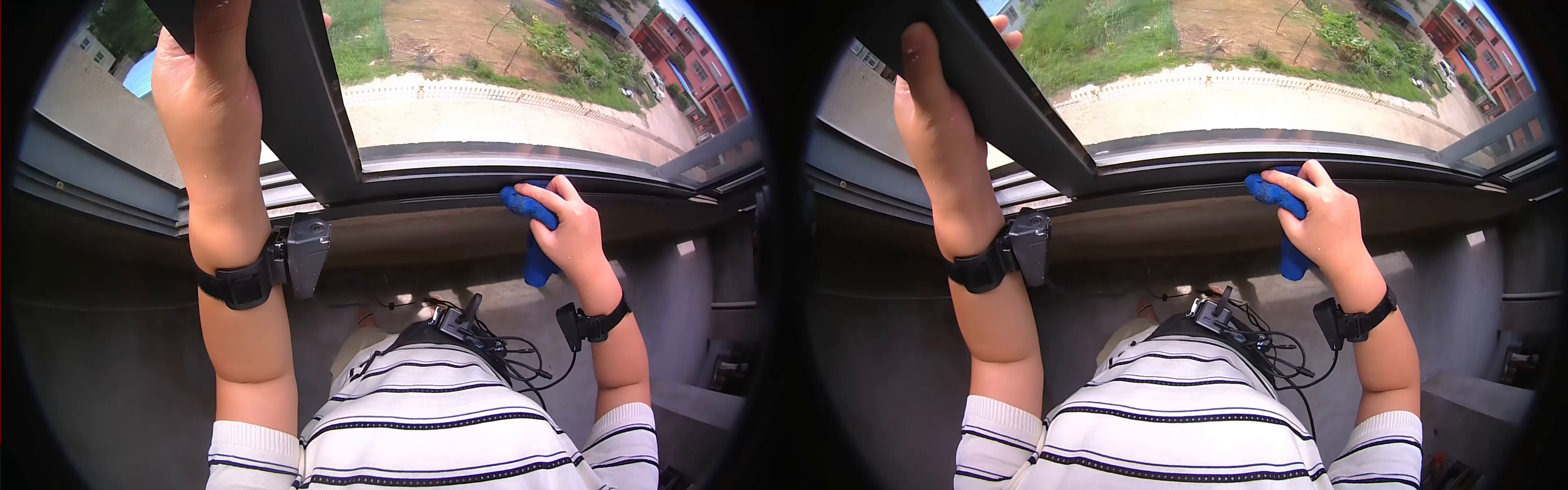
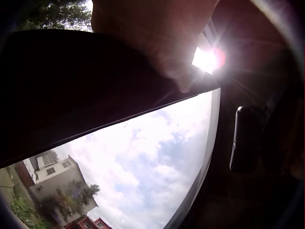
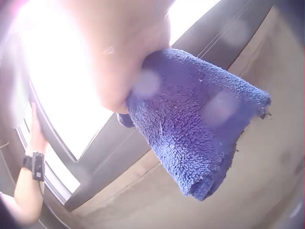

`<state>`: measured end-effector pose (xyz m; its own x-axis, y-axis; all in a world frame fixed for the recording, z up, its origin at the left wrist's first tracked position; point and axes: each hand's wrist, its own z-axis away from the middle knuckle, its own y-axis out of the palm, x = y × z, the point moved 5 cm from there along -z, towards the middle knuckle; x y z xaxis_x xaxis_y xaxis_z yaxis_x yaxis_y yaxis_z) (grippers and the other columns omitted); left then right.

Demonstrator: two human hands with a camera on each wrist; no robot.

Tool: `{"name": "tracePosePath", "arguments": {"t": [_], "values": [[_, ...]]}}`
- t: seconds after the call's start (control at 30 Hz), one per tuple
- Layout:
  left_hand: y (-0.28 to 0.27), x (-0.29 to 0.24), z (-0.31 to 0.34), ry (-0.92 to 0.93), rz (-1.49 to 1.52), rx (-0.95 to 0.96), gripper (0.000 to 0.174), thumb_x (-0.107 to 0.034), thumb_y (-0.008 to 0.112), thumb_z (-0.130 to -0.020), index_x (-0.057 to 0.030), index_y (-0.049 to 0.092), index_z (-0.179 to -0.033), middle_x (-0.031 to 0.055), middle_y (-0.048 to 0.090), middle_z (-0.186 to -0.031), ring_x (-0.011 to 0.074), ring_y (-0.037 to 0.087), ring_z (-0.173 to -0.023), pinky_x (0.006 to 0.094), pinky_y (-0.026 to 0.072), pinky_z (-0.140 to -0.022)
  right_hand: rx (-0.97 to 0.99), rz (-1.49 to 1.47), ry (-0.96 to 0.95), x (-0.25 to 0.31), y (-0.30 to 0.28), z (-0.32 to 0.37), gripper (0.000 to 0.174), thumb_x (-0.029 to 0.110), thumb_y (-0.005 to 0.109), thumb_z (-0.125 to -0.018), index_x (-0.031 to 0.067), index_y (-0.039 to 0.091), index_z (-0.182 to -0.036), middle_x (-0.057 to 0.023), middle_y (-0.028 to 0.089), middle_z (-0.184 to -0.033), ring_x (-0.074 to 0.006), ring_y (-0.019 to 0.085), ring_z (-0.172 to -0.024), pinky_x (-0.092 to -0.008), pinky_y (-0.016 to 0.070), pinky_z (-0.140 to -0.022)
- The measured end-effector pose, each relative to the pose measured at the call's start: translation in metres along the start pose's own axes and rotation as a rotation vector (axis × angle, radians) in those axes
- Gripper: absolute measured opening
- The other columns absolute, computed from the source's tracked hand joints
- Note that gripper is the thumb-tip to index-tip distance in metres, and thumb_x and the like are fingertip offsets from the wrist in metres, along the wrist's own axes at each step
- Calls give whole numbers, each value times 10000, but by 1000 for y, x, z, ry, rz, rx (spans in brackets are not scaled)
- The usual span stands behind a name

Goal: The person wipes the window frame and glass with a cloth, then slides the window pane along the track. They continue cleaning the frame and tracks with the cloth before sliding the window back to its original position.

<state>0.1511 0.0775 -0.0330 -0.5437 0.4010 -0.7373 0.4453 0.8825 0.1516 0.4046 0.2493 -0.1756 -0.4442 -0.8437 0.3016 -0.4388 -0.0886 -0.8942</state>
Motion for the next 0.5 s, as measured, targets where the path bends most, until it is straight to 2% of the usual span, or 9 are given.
{"name": "tracePosePath", "arguments": {"t": [0.1, 0.17, 0.23, 0.3, 0.37, 0.43, 0.5], "values": [[1, -3, 2, -28, 57, -26, 639, -631, 590, -905, 1, 616, -994, 87, 650, -710, 144, 659, -606, 246, 516, -516, -106, 42, 129, -45, -15, 17, 441, 56, 680, -700, 231, 727, -1102, -59, 556, -860, -282, 626, -709, -358, 533, -645], [0, 1, 2, 5, -26, -53, 632, -625, 591, -908, 0, 615, -1001, 85, 650, -711, 144, 659, -607, 244, 517, -519, -140, 95, 144, -47, -20, 24, 441, 39, 669, -702, 203, 719, -1109, -64, 564, -868, -288, 633, -731, -360, 535, -662], [1, 1, 1, 20, -3, -58, 632, -625, 594, -906, -1, 613, -1006, 83, 650, -712, 144, 660, -610, 242, 519, -524, -202, 122, 84, -28, -17, 22, 450, 25, 665, -701, 159, 677, -1131, -75, 582, -894, -306, 639, -753, -371, 535, -675], [2, -2, 2, 1, 42, -47, 633, -625, 598, -903, 0, 613, -1007, 83, 651, -714, 146, 660, -612, 242, 519, -528, -189, -30, -46, 3, 2, 15, 506, 31, 704, -676, 115, 582, -1160, -100, 607, -969, -322, 643, -808, -391, 534, -676], [0, -1, 2, -19, 78, -41, 634, -625, 602, -900, 0, 612, -1008, 83, 651, -715, 147, 661, -613, 242, 520, -531, -68, 27, -131, 37, 28, 7, 521, 65, 747, -662, 108, 588, -1157, -94, 574, -982, -286, 651, -814, -376, 540, -662], [-2, 3, -1, 13, 58, 17, 640, -628, 609, -895, 1, 613, -1011, 87, 651, -719, 152, 662, -610, 245, 520, -533, -77, -35, -250, 65, 42, -4, 532, 90, 778, -650, 99, 604, -1152, -93, 561, -960, -260, 646, -799, -359, 535, -645], [3, 2, 1, -4, 38, -17, 636, -625, 613, -894, 1, 613, -1009, 88, 649, -720, 153, 661, -608, 246, 520, -534, -44, -49, -386, 91, 57, -11, 566, 110, 789, -650, 86, 601, -1183, -95, 567, -969, -250, 627, -773, -348, 526, -641]]}}
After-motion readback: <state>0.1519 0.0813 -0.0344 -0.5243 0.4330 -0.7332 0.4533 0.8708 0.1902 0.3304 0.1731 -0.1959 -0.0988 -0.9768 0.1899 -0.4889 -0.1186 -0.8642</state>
